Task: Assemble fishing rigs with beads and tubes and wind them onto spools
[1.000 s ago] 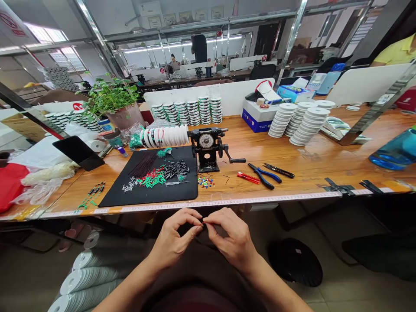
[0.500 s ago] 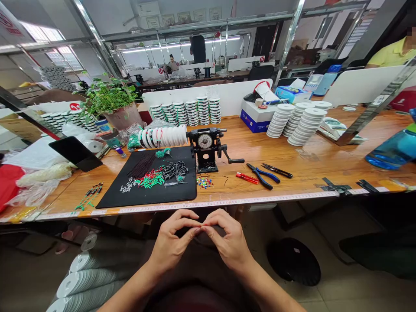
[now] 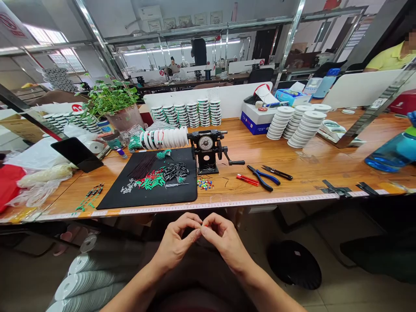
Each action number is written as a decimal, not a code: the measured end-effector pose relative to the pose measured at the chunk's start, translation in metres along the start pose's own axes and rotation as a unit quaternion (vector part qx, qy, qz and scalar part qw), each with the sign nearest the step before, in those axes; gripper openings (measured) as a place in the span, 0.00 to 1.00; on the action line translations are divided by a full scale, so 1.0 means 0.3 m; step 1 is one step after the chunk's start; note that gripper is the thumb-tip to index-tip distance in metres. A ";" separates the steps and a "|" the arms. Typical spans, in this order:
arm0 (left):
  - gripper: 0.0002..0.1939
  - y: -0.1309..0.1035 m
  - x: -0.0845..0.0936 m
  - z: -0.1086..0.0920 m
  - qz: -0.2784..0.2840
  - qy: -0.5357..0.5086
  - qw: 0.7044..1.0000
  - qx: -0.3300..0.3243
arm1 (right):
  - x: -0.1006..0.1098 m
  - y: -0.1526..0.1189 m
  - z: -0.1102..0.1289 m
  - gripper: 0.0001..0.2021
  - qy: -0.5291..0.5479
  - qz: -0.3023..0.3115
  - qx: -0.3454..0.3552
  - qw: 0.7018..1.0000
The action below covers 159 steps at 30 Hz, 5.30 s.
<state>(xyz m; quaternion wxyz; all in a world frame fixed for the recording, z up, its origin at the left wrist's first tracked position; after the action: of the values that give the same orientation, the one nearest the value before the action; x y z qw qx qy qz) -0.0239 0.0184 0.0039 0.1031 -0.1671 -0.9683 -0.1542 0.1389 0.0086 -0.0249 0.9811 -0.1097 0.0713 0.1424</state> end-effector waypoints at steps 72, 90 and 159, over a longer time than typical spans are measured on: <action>0.12 0.094 0.222 -0.056 -0.157 0.142 0.976 -0.058 | -0.123 0.314 0.236 0.12 -0.096 -0.013 0.147 0.984; 0.10 0.150 0.257 -0.071 -0.173 0.209 0.956 -0.112 | -0.128 0.357 0.286 0.06 -0.311 -0.115 0.447 0.830; 0.10 0.402 0.309 0.057 -0.364 -0.435 0.823 0.014 | 0.487 0.450 0.126 0.20 -0.639 -0.232 0.354 0.643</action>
<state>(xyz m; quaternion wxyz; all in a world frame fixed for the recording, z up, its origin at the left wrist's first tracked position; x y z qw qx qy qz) -0.0692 0.1591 0.0433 -0.3906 0.1489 -0.9051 -0.0780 0.2420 0.1822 -0.0396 0.7479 0.3511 -0.5559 -0.0913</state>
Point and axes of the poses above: each hand's wrist, its own y-axis towards the middle knuckle, its own x-axis out of the back of the hand, z = x × y, the point moved 1 cm from there along y, towards the middle knuckle, and after that the axes turned 14 degrees about -x, right-handed, at the moved point
